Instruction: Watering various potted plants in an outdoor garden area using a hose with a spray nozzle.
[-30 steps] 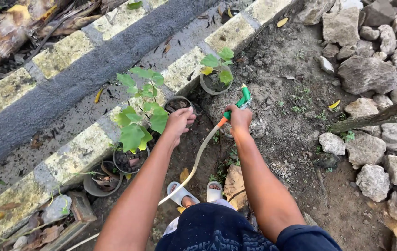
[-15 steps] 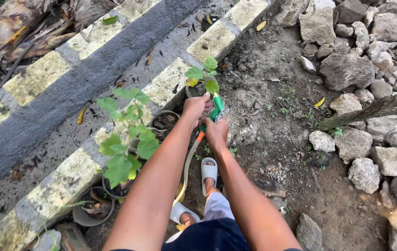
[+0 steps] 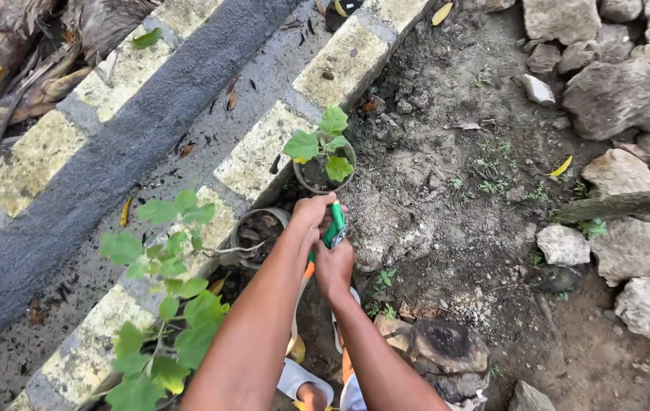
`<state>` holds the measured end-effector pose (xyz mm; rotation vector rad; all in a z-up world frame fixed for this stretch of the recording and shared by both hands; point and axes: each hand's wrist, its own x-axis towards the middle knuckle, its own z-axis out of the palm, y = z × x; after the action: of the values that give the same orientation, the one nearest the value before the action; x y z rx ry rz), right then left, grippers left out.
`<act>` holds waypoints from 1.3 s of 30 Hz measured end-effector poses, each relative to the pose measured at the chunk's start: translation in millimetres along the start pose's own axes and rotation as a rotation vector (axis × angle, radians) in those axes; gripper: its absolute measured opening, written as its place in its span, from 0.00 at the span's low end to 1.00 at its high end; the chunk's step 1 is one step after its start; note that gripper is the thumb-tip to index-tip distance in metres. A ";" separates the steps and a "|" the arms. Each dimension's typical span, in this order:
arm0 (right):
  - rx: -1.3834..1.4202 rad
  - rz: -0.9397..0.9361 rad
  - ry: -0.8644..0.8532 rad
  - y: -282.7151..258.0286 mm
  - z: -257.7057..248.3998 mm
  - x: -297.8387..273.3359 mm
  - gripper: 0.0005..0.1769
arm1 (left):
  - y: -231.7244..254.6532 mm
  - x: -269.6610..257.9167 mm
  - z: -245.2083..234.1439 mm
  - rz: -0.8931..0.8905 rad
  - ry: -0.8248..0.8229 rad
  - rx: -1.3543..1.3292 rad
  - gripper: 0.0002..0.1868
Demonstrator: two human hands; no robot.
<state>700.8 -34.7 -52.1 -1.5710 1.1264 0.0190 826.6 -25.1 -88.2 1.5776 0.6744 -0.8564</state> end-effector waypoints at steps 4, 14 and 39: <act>0.034 0.033 -0.027 -8.6 4.1 25.8 0.09 | 4.6 0.9 5.9 -0.034 -0.089 -0.011 0.12; -0.060 0.080 -0.090 17.7 26.6 95.2 0.09 | -33.1 83.2 0.4 0.020 -0.004 -0.022 0.22; -0.074 -0.071 -0.311 -1.9 53.3 158.1 0.02 | -64.5 119.7 -81.4 0.399 0.172 0.784 0.18</act>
<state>815.9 -94.0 -157.4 -1.6081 0.8344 0.2519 855.5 62.4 -217.1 2.4066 0.1026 -0.7176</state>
